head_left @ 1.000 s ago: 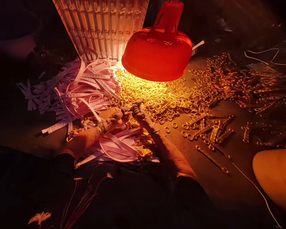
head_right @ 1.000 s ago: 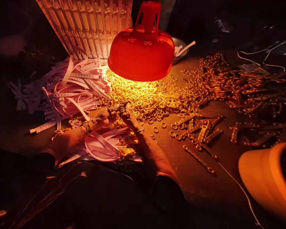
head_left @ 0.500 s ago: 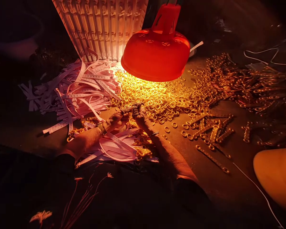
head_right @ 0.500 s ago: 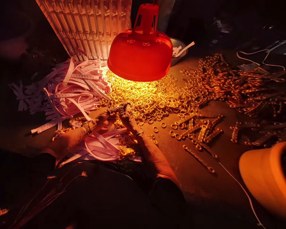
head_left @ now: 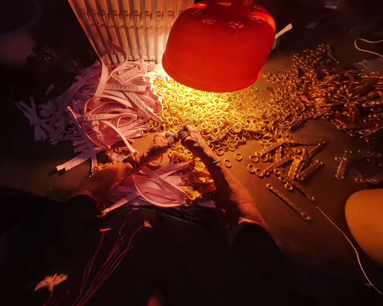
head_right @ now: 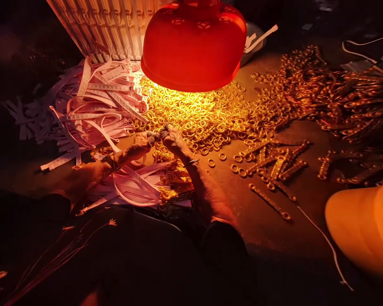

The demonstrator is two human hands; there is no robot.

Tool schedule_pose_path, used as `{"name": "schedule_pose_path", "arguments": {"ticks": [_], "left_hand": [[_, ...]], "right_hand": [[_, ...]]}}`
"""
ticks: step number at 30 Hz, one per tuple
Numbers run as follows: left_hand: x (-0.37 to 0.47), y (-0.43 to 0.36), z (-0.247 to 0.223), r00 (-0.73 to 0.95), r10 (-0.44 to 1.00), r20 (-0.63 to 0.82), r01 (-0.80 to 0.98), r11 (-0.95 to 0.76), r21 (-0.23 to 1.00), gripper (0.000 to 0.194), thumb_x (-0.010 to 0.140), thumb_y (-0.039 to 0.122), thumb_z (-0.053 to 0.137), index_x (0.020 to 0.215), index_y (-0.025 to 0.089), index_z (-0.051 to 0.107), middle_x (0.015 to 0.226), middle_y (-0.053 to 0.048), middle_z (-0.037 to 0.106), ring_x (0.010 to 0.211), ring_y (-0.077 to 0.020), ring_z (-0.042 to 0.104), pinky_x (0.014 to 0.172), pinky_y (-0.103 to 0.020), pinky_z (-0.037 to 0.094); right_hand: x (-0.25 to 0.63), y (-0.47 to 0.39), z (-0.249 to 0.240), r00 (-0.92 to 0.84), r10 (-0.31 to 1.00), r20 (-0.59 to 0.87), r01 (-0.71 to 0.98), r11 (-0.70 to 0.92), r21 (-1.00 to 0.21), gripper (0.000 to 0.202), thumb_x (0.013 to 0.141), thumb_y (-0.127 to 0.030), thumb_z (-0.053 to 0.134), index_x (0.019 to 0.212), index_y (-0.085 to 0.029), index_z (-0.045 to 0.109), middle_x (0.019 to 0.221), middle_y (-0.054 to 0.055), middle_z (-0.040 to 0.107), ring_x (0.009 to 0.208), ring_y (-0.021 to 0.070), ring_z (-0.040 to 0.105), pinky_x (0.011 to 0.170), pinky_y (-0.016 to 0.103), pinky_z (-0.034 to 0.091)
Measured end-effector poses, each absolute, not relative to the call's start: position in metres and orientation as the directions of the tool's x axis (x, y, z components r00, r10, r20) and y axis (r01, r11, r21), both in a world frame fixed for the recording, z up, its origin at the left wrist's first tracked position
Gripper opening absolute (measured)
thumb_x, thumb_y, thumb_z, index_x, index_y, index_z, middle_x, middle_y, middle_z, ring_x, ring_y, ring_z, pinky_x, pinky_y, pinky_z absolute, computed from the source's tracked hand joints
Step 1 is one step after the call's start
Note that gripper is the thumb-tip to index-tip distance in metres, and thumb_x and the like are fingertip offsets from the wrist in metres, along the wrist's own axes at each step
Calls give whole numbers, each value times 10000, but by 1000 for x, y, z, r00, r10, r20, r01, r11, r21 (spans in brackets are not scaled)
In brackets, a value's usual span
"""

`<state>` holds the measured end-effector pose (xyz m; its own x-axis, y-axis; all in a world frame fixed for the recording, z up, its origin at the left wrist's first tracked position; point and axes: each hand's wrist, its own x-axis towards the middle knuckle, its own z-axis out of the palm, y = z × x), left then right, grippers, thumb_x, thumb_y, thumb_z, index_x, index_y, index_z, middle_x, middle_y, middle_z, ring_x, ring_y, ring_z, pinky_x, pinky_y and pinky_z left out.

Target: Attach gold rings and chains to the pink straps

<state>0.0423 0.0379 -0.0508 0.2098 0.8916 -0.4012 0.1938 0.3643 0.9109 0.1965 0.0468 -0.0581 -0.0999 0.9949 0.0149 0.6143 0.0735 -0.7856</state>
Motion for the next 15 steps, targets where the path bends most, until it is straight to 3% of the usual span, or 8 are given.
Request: {"name": "schedule_pose_path", "arguments": {"ticks": [3, 5, 8, 11, 15], "left_hand": [[42, 47, -47, 321, 872, -369, 5, 388, 922, 249, 838, 67, 529, 608, 141, 589, 443, 28, 488, 447, -80, 393, 452, -175, 305], [38, 52, -40, 379, 845, -377, -75, 434, 898, 262, 831, 62, 539, 581, 141, 529, 468, 22, 478, 400, -60, 365, 420, -187, 251], [26, 51, -22, 463, 795, -392, -39, 460, 887, 357, 846, 122, 600, 518, 142, 461, 433, 54, 353, 366, -25, 252, 417, -191, 163], [11, 38, -4, 571, 722, -391, 51, 444, 894, 319, 787, 223, 728, 544, 127, 544, 436, 58, 349, 367, -17, 234, 421, -203, 120], [-2, 11, 1, 646, 653, -395, 127, 418, 900, 210, 696, 218, 801, 607, 104, 648, 460, 32, 435, 390, -28, 299, 413, -210, 145]], "right_hand": [[194, 43, -50, -73, 992, 105, 613, 127, -780, 285, 954, -408, 375, 745, -218, 409, 664, 3, 481, 644, 136, 419, 653, 297, 392], [193, 36, -41, -128, 981, 143, 631, 191, -752, 350, 944, -520, 393, 780, -212, 418, 699, 8, 488, 655, 133, 429, 640, 294, 383], [192, 12, -21, -228, 970, 86, 641, 216, -737, 408, 899, -612, 444, 856, -208, 416, 642, -22, 444, 573, 113, 397, 554, 271, 322], [190, -24, -3, -318, 948, 23, 686, 247, -685, 373, 911, -569, 448, 942, -197, 432, 598, -37, 433, 515, 105, 370, 523, 260, 272], [186, -71, 4, -359, 933, -22, 803, 296, -517, 325, 922, -491, 445, 970, -173, 491, 551, -15, 438, 464, 115, 353, 513, 276, 198]]}}
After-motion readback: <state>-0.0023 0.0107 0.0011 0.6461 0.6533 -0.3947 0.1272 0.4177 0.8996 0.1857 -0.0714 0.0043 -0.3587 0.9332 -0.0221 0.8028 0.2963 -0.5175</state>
